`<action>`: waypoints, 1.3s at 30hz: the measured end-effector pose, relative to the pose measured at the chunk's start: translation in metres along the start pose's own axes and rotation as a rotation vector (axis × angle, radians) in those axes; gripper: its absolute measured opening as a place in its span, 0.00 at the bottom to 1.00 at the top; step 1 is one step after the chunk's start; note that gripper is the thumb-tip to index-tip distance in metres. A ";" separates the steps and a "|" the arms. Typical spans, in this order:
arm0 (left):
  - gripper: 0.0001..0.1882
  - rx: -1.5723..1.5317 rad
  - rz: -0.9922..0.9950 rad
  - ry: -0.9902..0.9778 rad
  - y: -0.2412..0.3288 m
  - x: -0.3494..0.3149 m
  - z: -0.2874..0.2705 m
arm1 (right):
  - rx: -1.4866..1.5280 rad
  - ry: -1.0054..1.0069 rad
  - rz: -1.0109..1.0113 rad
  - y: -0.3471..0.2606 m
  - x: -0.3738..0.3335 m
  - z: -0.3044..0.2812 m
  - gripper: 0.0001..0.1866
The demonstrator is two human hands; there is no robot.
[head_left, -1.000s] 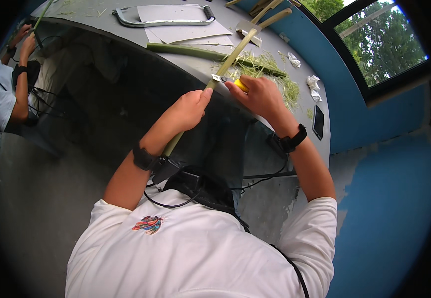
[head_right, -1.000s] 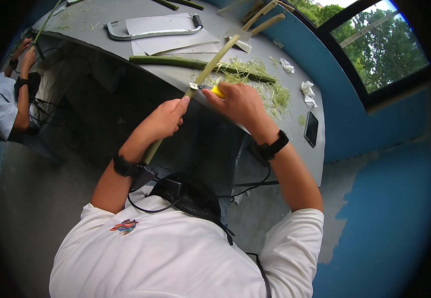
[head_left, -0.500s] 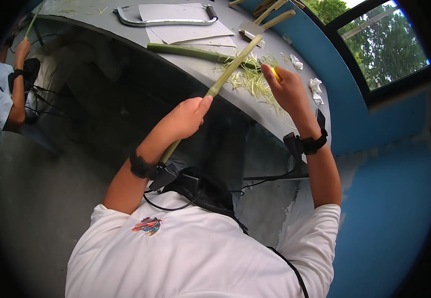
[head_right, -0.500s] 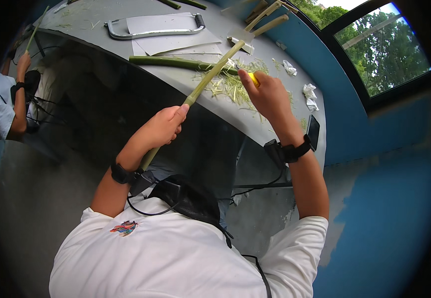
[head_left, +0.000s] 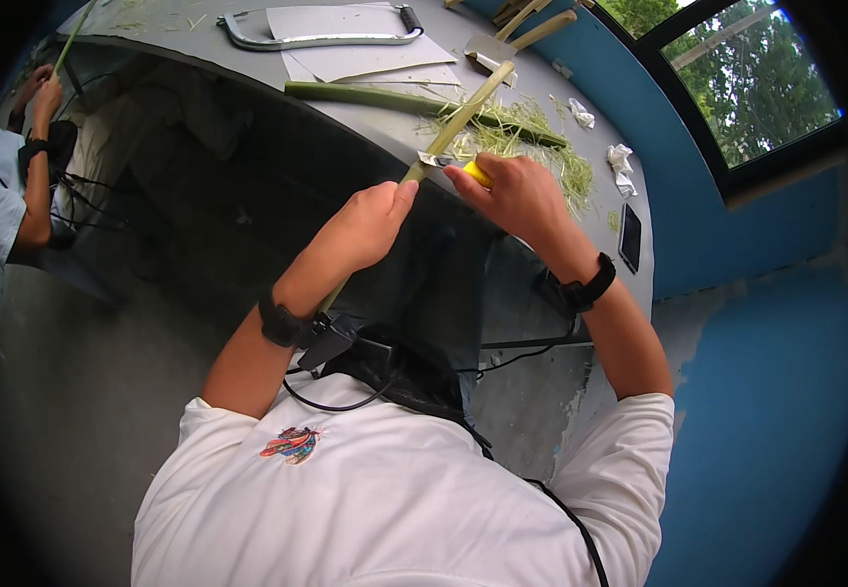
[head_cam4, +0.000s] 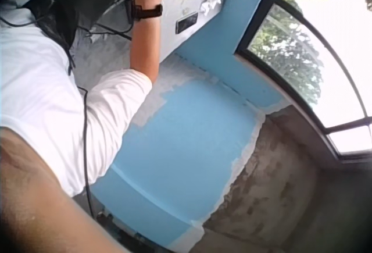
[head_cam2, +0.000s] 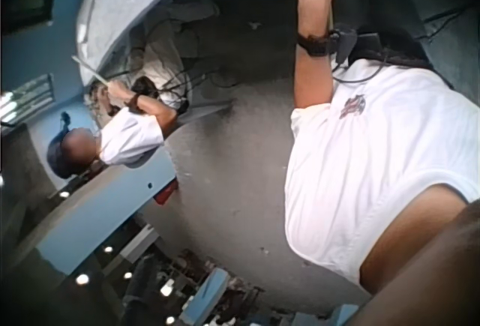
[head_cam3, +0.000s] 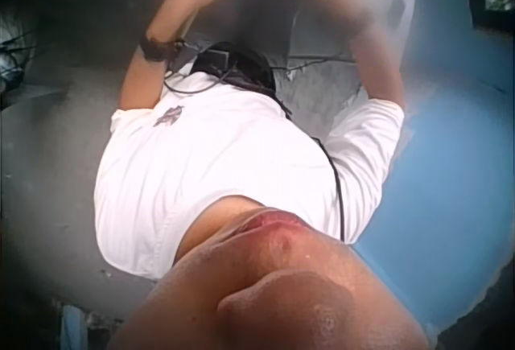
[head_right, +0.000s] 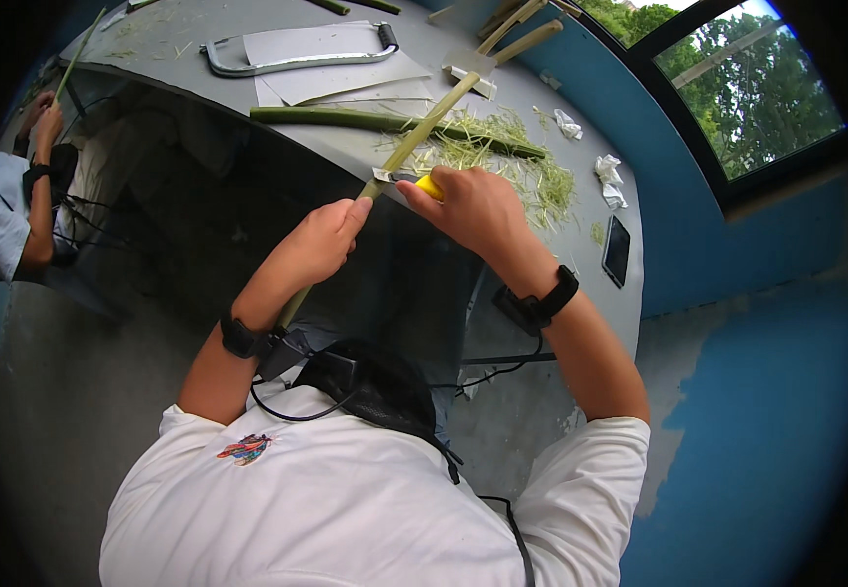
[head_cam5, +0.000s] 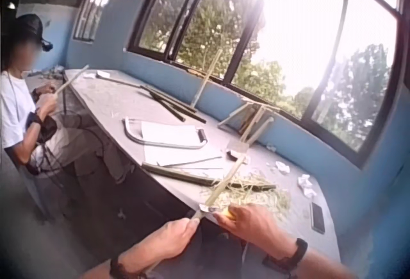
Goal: Peeling the outer green skin of plant stalks using a small peeling knife.
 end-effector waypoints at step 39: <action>0.29 0.135 0.030 0.055 0.000 0.003 -0.017 | 0.006 0.078 0.050 -0.008 -0.013 0.010 0.35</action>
Point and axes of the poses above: each hand's wrist, its own x-axis towards the middle knuckle, its own z-axis out of the palm, y = z × x, the point moved 2 cm from there along x, towards the middle knuckle, and after that the axes turned 2 degrees about y, right-handed, at the moved point
